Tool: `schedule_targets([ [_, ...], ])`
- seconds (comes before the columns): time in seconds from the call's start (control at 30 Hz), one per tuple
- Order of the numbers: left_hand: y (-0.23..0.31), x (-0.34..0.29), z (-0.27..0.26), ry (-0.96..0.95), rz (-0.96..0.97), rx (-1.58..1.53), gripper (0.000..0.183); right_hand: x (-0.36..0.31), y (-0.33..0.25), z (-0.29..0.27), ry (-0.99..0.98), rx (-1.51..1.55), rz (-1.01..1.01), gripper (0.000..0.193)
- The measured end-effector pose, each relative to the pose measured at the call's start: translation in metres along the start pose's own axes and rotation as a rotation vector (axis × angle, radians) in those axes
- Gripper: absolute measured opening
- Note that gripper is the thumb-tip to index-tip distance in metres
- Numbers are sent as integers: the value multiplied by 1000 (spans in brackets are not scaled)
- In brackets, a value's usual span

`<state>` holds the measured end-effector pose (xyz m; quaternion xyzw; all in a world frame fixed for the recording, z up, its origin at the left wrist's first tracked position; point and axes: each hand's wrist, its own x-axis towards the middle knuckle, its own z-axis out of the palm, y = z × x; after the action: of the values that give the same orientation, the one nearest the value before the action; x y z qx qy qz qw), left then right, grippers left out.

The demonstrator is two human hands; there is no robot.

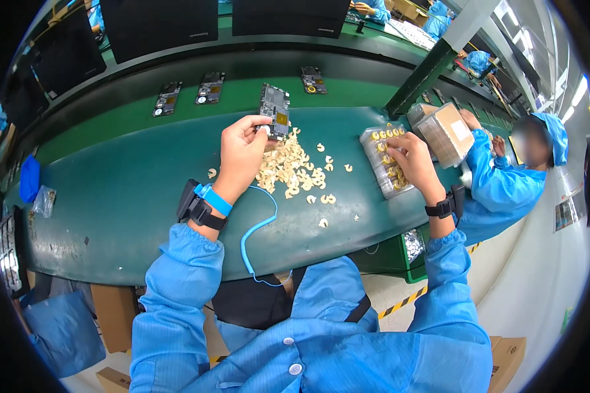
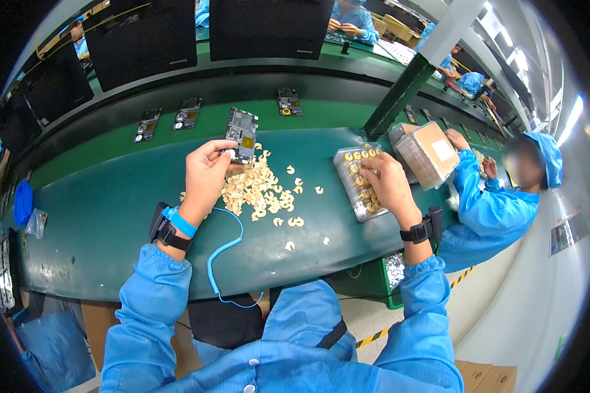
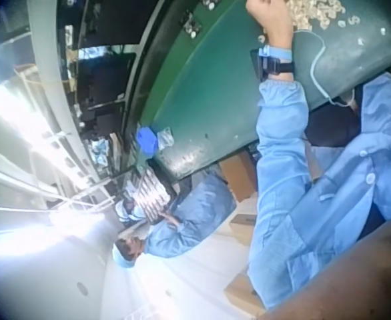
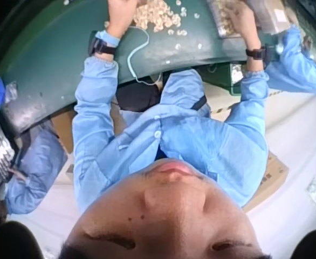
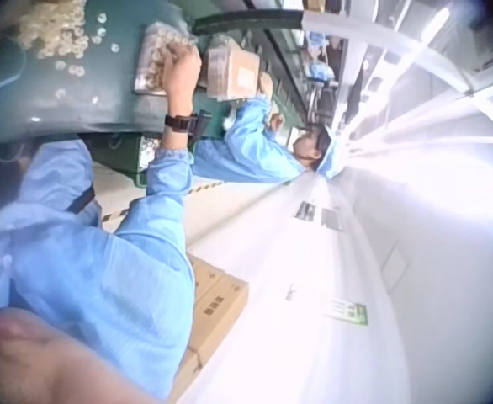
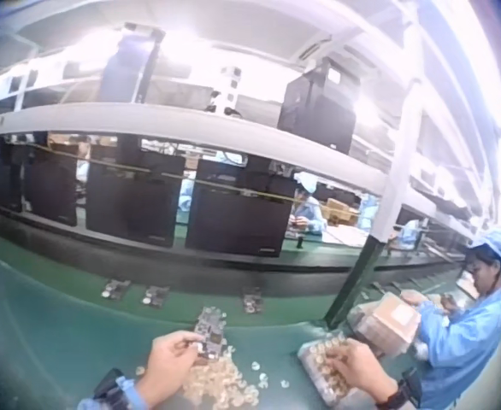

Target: Assembling electronic circuit boards and small components on a factory production line.

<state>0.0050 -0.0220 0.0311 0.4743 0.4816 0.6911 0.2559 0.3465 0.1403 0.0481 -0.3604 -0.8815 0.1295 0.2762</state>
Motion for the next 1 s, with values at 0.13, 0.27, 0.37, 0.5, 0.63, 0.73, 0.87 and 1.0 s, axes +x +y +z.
schedule_targets([
  [0.13, -3, -2, 0, 5, -34, -16, 21, -10, 0, 11, 101, -96, -50, 17],
  [0.27, 2, -5, -2, -8, -51, -5, 20, -16, 3, 12, 158, -27, -105, 14],
  [0.37, 1, -2, -3, 1, -14, -2, 21, -27, 13, -6, 247, 104, 37, 12],
  [0.5, 4, -1, -7, 17, -8, 0, 21, -44, 21, -27, 210, 42, 124, 15],
  [0.63, 4, -2, -8, 44, -24, 1, 21, -56, 6, -33, 12, 33, 97, 22],
  [0.73, 7, -3, -9, 64, -45, 9, 22, -60, 8, -31, -29, 18, 37, 26],
  [0.87, 10, -2, -10, 103, -59, 14, 22, -65, 13, -24, 28, -52, -31, 22],
  [1.0, 9, -1, -13, 98, -42, 11, 22, -62, 12, -14, 166, -230, -228, 16],
])
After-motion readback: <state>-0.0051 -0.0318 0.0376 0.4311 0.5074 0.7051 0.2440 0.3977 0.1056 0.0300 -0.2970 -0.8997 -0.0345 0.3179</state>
